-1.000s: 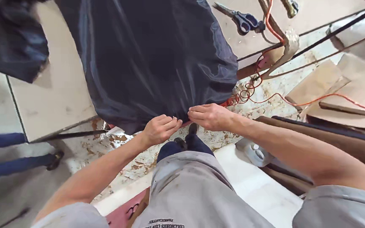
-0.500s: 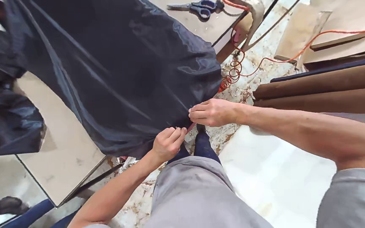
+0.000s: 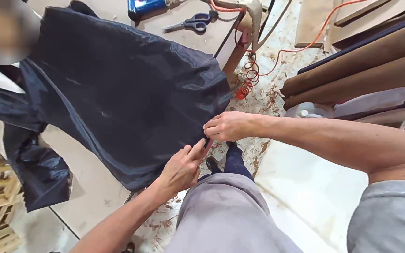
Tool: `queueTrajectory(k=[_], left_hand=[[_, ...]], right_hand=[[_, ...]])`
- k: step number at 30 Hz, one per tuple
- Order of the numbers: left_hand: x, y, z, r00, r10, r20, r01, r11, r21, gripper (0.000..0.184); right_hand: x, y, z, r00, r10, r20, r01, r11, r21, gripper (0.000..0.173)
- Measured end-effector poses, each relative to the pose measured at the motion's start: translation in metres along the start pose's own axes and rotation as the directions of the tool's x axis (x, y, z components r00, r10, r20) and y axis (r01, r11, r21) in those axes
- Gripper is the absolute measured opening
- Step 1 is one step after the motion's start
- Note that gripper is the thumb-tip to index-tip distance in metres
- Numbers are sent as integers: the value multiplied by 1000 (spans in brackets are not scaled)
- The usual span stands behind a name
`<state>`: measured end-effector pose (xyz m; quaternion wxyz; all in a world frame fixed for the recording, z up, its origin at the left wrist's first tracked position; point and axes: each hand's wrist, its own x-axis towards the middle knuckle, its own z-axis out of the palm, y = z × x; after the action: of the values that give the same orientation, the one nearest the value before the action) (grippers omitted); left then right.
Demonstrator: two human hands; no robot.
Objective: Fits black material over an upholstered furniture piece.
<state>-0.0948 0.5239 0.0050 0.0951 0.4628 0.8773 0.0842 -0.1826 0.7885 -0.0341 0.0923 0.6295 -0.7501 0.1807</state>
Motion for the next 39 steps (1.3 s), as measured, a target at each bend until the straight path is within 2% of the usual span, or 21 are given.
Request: queueTrajectory(k=[7,14,20,23,26,28,30,31,33,35,36,39], left_hand=[[10,-33,-28,957,132,256,-107,988,-111,48],[45,-54,-66,796,249,552,-248,966,-77,61],[66,-56,-76,661,307,684,-411,912,-13,65],[67,-54,-80,660,297,690,-402,916,-10,66],[66,-55,-79,705,298,644,-360,932,-38,62],[65,-54,-78,728,288,622,-332,942,-48,63],[61,-53,-74,752,284,595,-315,948,-54,58],[59,-52,-74,771,279,573,-305,951,-51,54],[58,-50,-72,818,275,505,-299,954,-34,45],[62,-48,-75,809,251,531,-257,964,-64,46],[64,-46,-79,783,233,577,-225,970,-87,48],[74,-39,-92,737,192,648,-173,980,-94,49]], right_hand=[[-5,-8,1,996,89,-26,-89,996,15,21],[-2,-8,-2,993,118,3,-118,992,40,21],[-4,-14,0,981,192,22,-193,978,79,21],[-5,-20,3,970,243,-3,-240,962,130,22],[-8,-5,-20,964,256,68,-263,956,129,19],[-13,36,-49,926,377,-2,-376,924,76,21],[-12,105,-76,801,584,-136,-588,809,7,28],[-8,149,-84,731,665,-155,-675,737,-25,29],[-1,239,-88,590,794,-148,-806,590,-49,30],[11,315,-79,488,867,-100,-873,483,-71,32],[22,344,-70,486,872,-64,-874,482,-68,33],[73,401,-37,574,819,-18,-818,573,-44,34]])
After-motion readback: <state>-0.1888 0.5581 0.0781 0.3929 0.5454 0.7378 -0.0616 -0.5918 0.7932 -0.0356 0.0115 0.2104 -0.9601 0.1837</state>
